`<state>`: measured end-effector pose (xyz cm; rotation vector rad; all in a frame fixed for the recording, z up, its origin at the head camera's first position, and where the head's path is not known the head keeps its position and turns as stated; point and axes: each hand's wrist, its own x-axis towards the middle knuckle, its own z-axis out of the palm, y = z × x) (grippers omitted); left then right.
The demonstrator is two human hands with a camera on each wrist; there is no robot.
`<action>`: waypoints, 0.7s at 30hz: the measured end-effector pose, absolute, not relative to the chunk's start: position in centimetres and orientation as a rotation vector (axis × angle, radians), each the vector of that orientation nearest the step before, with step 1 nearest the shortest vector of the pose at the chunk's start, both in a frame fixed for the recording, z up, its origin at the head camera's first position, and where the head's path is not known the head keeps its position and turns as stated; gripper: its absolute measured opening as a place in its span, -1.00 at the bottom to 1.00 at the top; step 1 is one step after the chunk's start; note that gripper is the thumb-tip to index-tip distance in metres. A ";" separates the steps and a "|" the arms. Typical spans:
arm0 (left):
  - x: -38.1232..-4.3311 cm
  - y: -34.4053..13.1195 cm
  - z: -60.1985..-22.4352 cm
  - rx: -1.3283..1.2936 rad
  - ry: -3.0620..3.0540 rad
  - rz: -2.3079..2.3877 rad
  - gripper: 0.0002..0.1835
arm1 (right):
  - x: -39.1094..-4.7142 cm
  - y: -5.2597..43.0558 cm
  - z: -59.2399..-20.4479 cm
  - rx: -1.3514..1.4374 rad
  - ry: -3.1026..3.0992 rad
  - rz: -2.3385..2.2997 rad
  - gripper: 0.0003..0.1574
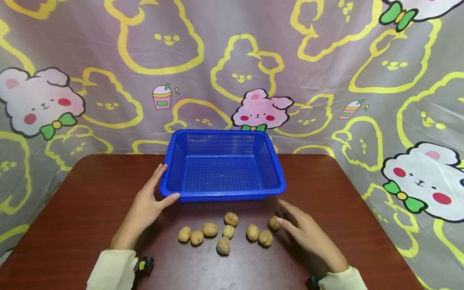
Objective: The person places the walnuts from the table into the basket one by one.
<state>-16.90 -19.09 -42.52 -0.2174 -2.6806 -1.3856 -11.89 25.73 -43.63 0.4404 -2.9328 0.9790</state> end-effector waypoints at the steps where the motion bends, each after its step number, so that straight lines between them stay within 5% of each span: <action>1: -17.0 -19.1 -42.6 -0.226 -2.670 -1.397 0.05 | -11.9 25.7 -43.7 0.449 -2.932 0.978 -0.26; 21: -17.2 -19.3 -43.8 -0.205 -2.578 -1.458 -0.05 | -13.2 25.5 -45.1 0.445 -2.907 1.336 -0.57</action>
